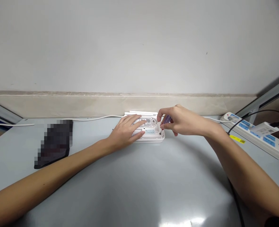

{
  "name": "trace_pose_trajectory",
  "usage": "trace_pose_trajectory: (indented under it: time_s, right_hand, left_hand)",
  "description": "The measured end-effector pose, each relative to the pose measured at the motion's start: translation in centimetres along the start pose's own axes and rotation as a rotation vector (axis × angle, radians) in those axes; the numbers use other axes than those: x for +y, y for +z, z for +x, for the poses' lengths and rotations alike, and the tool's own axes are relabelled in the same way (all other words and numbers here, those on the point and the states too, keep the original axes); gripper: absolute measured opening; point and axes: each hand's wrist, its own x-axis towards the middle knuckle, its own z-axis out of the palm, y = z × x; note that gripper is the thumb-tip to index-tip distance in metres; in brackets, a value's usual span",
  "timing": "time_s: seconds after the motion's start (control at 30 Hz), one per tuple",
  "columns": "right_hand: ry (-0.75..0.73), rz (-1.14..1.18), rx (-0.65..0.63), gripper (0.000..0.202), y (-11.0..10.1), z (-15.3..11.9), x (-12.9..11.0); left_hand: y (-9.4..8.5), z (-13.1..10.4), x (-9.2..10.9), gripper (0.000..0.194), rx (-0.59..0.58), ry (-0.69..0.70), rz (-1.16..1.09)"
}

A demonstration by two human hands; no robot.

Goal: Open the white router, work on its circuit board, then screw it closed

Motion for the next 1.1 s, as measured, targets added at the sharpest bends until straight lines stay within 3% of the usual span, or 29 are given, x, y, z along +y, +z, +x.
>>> trace_pose_trajectory:
  time_s: [0.33, 0.73, 1.1]
  right_hand:
    - [0.027, -0.071, 0.065, 0.016, -0.1, 0.03, -0.05]
    - [0.018, -0.013, 0.018, 0.016, -0.12, 0.04, 0.35]
    - [-0.039, -0.199, 0.094, 0.007, -0.55, 0.0, 0.24]
  left_hand:
    - [-0.02, -0.1, -0.13, 0.046, 0.004, -0.002, -0.002]
    - [-0.15, -0.04, -0.05, 0.045, -0.001, -0.015, -0.013]
    - [-0.15, 0.14, -0.02, 0.046, -0.019, -0.02, -0.017]
